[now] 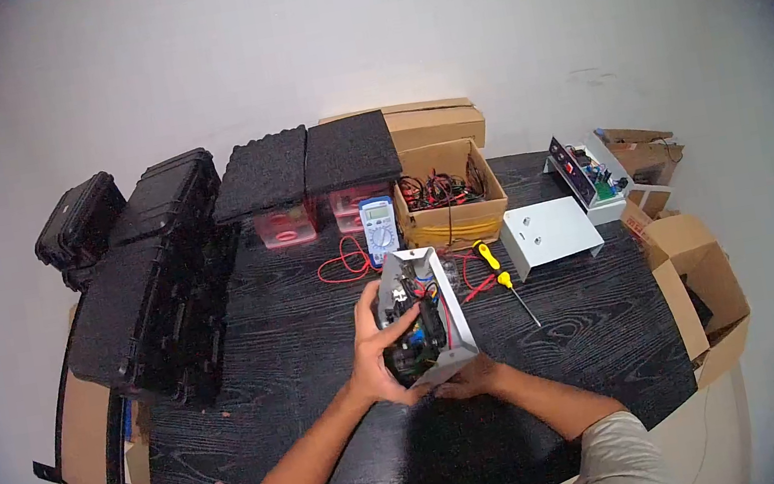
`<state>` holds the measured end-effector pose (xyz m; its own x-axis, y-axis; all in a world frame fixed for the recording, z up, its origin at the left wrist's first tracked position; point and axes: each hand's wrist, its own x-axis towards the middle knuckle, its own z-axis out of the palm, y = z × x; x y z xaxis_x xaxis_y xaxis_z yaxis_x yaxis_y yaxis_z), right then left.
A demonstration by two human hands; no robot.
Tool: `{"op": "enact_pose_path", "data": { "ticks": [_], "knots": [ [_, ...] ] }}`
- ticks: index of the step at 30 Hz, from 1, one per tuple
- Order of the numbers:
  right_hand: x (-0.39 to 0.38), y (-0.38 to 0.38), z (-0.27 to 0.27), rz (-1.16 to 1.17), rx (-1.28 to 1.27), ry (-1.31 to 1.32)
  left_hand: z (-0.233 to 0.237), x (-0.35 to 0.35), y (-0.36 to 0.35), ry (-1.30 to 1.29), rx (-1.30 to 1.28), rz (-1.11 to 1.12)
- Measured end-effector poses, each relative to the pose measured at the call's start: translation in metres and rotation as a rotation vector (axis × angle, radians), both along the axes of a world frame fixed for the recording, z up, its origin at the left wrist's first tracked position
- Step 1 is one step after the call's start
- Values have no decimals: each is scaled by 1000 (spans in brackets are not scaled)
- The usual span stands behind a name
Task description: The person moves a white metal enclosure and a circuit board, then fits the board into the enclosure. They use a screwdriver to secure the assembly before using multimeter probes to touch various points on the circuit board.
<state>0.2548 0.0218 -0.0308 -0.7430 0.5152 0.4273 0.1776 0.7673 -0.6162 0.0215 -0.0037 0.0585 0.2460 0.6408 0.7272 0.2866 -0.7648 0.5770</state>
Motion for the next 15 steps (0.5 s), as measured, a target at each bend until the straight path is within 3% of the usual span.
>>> {"op": "enact_pose_path", "data": {
  "ticks": [6, 11, 15],
  "knots": [
    [-9, -4, 17, -57, -231, 267, -13, -1, 4, -14, 21, -69],
    [-9, 0, 50, -94, 70, 78, -18, 2, 5, -89, 33, -110],
    [-9, 0, 62, -66, 130, 44, -33, 3, 8, -129, 32, -134]
  ]
}}
